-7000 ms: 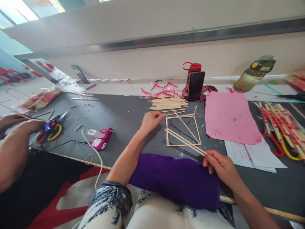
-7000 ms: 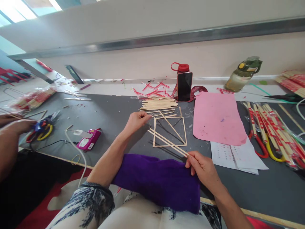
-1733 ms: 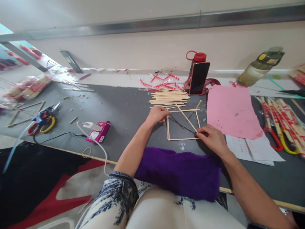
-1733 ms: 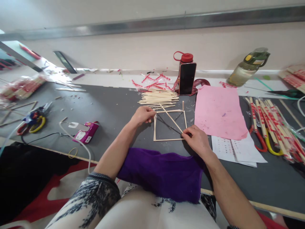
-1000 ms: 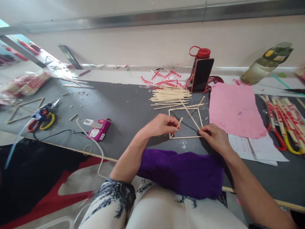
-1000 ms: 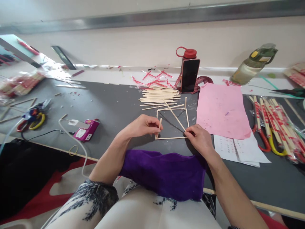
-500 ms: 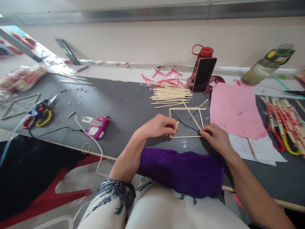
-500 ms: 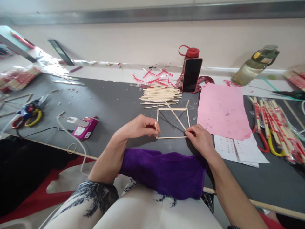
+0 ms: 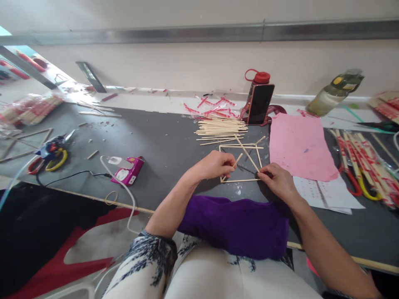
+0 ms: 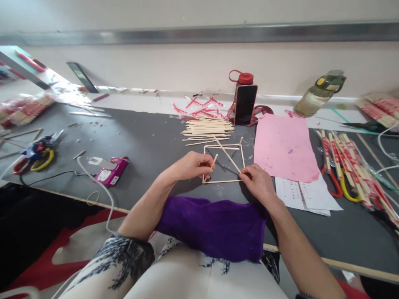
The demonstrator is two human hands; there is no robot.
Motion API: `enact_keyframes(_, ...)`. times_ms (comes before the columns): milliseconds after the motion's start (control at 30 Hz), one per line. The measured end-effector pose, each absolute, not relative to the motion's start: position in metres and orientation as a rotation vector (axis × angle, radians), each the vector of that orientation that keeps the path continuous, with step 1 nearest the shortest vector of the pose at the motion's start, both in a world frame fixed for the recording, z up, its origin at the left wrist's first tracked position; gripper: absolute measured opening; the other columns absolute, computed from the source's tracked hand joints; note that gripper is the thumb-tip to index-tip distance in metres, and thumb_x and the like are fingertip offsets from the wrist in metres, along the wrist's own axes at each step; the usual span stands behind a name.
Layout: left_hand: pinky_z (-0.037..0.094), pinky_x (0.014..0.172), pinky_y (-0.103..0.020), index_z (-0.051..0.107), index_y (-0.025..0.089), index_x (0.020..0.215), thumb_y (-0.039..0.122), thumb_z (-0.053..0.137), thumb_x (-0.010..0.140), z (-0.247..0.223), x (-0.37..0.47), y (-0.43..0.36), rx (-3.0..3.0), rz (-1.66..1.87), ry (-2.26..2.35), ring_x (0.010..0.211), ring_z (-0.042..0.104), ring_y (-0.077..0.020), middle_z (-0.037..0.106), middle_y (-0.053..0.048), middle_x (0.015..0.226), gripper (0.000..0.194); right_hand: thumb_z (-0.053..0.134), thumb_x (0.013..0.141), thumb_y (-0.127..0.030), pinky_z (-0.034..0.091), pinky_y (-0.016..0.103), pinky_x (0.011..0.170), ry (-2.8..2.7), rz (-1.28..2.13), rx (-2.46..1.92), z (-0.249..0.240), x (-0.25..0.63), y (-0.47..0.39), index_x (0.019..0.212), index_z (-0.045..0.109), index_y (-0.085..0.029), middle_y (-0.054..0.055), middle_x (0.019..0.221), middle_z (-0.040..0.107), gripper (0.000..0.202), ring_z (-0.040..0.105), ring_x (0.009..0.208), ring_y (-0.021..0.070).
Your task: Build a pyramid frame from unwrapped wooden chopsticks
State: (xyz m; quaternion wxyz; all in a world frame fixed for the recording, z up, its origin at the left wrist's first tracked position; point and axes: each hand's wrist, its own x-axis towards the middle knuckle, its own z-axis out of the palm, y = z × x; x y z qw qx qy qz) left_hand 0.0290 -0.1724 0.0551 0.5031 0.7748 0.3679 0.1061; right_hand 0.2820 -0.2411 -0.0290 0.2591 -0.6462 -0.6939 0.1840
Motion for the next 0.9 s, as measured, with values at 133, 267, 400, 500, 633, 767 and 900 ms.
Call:
enact_keyframes(133,0.046,0.05,-0.016,0.062,0.016,0.09,0.019,0.051,0.076,0.049,0.038,-0.165,1.866,0.246,0.93,0.059,0.065,-0.0111,0.061,0.002,0.067,0.018,0.056,0.083,-0.036,0.043,0.03,0.066,-1.889,0.489,-1.749,-0.029,0.282,-0.24,0.08,0.065,-0.022,0.003,0.083,0.063,0.017,0.06,0.075,0.0179)
enact_keyframes(267,0.047,0.049,-0.015,0.064,0.016,0.099,0.018,0.052,0.074,0.044,0.042,-0.159,1.846,0.259,0.981,0.056,0.064,-0.0102,0.059,0.003,0.064,0.028,0.054,0.084,-0.036,0.043,0.03,0.065,-1.916,0.476,-1.735,-0.03,0.283,-0.24,0.08,0.065,-0.023,0.003,0.083,0.063,0.017,0.06,0.075,0.0179)
enact_keyframes(400,0.046,0.049,-0.014,0.065,0.016,0.099,0.016,0.052,0.074,0.043,0.045,-0.158,1.846,0.242,0.995,0.054,0.063,-0.0095,0.06,0.003,0.062,0.029,0.052,0.085,-0.034,0.042,0.029,0.064,-1.928,0.489,-1.711,-0.03,0.284,-0.24,0.08,0.064,-0.023,0.003,0.082,0.063,0.017,0.059,0.073,0.0173)
enact_keyframes(500,0.046,0.049,-0.014,0.065,0.016,0.099,0.016,0.052,0.074,0.043,0.046,-0.158,1.847,0.24,0.987,0.054,0.063,-0.009,0.061,0.003,0.063,0.029,0.052,0.085,-0.034,0.042,0.029,0.064,-1.926,0.503,-1.715,-0.03,0.284,-0.24,0.081,0.064,-0.023,0.003,0.082,0.063,0.017,0.059,0.073,0.0174)
enact_keyframes(633,0.046,0.049,-0.015,0.065,0.016,0.097,0.016,0.052,0.074,0.043,0.047,-0.157,1.855,0.238,0.978,0.053,0.062,-0.0093,0.061,0.003,0.063,0.027,0.051,0.086,-0.034,0.042,0.029,0.063,-1.918,0.523,-1.722,-0.029,0.284,-0.241,0.082,0.063,-0.023,0.003,0.081,0.062,0.017,0.059,0.074,0.0176)
enact_keyframes(767,0.048,0.049,-0.016,0.065,0.016,0.096,0.017,0.051,0.074,0.043,0.049,-0.156,1.871,0.214,0.968,0.054,0.063,-0.0107,0.061,0.002,0.063,0.026,0.05,0.086,-0.035,0.042,0.029,0.062,-1.923,0.52,-1.716,-0.03,0.285,-0.241,0.082,0.063,-0.023,0.003,0.081,0.063,0.017,0.059,0.073,0.0178)
enact_keyframes(900,0.048,0.05,-0.017,0.066,0.016,0.096,0.018,0.051,0.074,0.043,0.05,-0.156,1.874,0.211,0.974,0.054,0.063,-0.0109,0.062,0.002,0.062,0.026,0.05,0.086,-0.035,0.042,0.029,0.063,-1.917,0.513,-1.7,-0.031,0.285,-0.241,0.082,0.063,-0.024,0.003,0.081,0.064,0.017,0.06,0.073,0.0179)
